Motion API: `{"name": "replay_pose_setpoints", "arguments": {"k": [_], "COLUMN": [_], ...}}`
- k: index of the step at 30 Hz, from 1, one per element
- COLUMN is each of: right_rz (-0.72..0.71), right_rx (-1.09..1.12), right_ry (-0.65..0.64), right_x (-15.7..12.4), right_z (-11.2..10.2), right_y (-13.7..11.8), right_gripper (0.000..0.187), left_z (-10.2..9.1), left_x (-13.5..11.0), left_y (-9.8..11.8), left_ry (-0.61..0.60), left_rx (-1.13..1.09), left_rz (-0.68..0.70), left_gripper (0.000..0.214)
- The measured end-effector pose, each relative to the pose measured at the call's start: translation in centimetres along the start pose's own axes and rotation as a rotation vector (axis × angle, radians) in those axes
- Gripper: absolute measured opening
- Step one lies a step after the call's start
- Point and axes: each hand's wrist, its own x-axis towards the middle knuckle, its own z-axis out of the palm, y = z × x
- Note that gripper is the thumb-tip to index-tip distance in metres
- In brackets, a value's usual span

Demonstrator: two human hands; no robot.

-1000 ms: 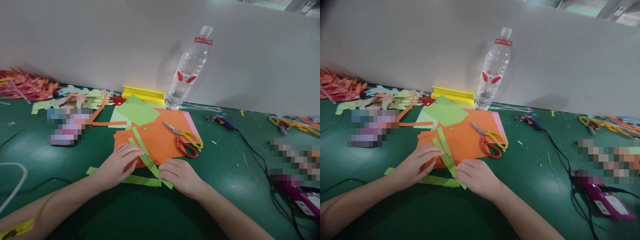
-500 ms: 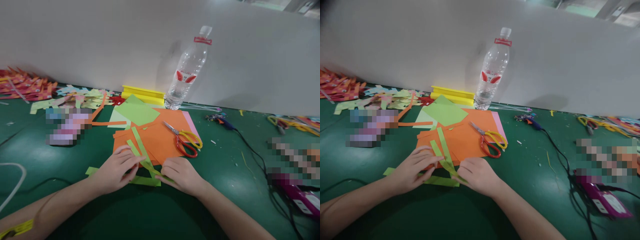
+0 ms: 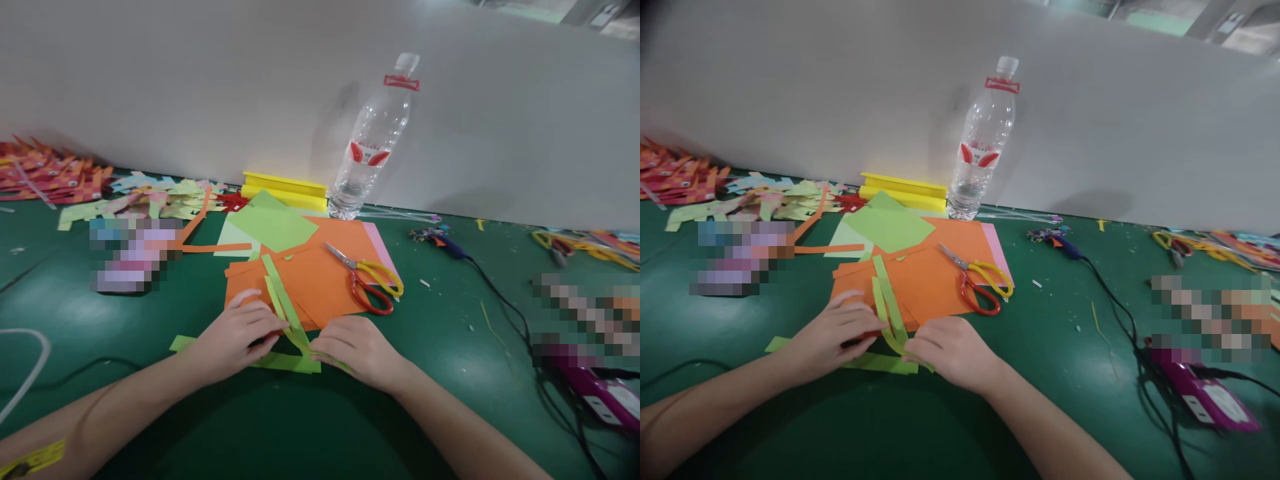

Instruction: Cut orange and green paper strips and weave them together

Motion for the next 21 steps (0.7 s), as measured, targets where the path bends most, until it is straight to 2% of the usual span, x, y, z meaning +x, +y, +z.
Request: {"name": "replay_pose_setpoints", "arguments": {"k": [7, 15, 21], "right_rz": [0.011, 0.014, 0.051], "right_rx": [0.02, -0.007, -0.095], "right_ry": [0.013, 0.072, 0.194], "right_x": [0.33, 0.34, 0.26], "right_z": [-0.29, 0.08, -0.56], "right_y": [-0.01, 0.15, -0.13], "right_gripper": [0.02, 0.014, 0.008], "left_z": [-0.08, -0.16, -0.5], "left_x": [0.21, 0.16, 0.27], "left_y": [-0.05, 0.0, 0.54], "left_ry": [-0.017, -0.105, -0.181], "left_rx": [-0.006, -0.033, -0.084], "left_rz": [0.004, 0.031, 0.22], "left_gripper": [0.013, 0.008, 0.007]}}
